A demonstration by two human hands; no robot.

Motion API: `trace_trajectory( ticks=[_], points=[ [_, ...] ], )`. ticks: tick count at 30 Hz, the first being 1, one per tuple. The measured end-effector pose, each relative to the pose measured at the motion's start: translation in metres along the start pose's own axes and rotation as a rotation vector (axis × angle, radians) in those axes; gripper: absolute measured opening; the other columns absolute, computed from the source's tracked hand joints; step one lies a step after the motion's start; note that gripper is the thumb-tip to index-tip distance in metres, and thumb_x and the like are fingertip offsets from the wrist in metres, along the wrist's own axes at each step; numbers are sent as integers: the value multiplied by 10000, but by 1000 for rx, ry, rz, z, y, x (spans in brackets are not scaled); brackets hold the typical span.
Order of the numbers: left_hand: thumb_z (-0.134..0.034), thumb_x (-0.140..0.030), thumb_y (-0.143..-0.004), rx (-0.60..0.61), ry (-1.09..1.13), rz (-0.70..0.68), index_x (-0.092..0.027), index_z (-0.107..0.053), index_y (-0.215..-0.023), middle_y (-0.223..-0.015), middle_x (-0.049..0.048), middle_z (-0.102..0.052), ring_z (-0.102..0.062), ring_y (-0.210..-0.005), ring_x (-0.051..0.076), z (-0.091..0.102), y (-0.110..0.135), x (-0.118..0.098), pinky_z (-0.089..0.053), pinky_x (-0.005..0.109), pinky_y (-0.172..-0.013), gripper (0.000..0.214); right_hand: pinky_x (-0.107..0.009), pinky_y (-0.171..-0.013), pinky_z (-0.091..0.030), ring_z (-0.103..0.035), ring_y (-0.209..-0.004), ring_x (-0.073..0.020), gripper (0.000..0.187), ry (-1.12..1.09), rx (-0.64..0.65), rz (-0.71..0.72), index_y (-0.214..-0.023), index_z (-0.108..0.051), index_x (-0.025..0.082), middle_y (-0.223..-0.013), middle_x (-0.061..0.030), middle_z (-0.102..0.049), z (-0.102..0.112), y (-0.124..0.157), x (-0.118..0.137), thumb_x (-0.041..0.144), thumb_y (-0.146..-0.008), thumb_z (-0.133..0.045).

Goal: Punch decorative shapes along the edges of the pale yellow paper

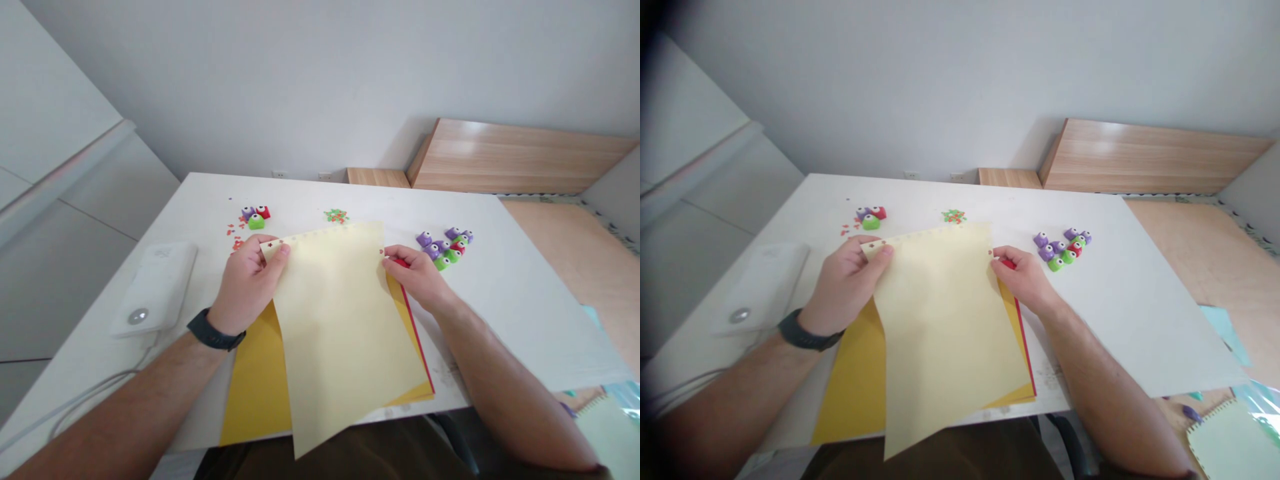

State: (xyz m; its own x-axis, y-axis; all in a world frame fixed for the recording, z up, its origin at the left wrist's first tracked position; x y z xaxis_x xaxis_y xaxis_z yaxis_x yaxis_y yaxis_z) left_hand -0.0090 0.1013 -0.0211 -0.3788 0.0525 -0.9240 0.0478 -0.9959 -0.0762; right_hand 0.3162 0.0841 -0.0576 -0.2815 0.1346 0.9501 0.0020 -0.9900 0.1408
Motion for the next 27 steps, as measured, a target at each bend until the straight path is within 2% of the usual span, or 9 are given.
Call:
trace_trajectory(
  ticks=[3,6,10,17,27],
  points=[
    [-698,-493,-926,-3,-7,-14,-236,-649,-1066,-808,11,-695,-610,-653,184,0,0,-3,-457,287,-562,296,-275,-637,-467,-642,-713,-172,251,-31,43,-10,-1026,-728,210,-863,-15,-731,-4,1,1,413,-881,-700],
    [-693,-486,-921,-19,-41,-20,-238,-651,-1048,-791,6,-688,-598,-644,186,2,1,-7,-454,287,-555,282,-251,-562,-373,-531,-610,-127,223,31,17,14,-972,-704,206,-759,20,-658,0,1,2,403,-868,-709],
    [-689,-512,-921,-17,-53,-16,-237,-652,-1049,-788,6,-693,-608,-632,190,1,1,-7,-451,290,-546,305,-253,-527,-309,-443,-568,-111,241,80,37,41,-1051,-697,216,-700,48,-580,-1,2,6,374,-870,-698],
    [-693,-529,-917,4,-35,-3,-239,-649,-1065,-798,16,-709,-631,-642,204,0,1,-5,-467,299,-551,328,-261,-546,-286,-418,-588,-111,201,107,73,33,-917,-675,201,-697,41,-545,-4,4,9,402,-901,-673],
    [-683,-523,-940,-7,-51,-28,-245,-652,-1053,-805,4,-700,-624,-668,198,1,1,-3,-456,298,-573,303,-263,-604,-352,-497,-660,-127,152,105,25,25,-973,-679,208,-783,22,-643,3,4,11,337,-891,-677]
  ],
)
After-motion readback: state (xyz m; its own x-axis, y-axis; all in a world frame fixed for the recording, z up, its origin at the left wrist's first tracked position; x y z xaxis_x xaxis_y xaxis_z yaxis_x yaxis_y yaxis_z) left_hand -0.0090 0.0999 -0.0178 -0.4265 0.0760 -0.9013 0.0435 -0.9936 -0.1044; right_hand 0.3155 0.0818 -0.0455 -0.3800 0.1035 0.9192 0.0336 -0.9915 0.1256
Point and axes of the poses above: each hand's wrist, its own y-axis away from the middle knuckle, its own z-axis out of the back of the hand, x = y × z, the point moved 9 cm from there along -y, towards the middle knuckle
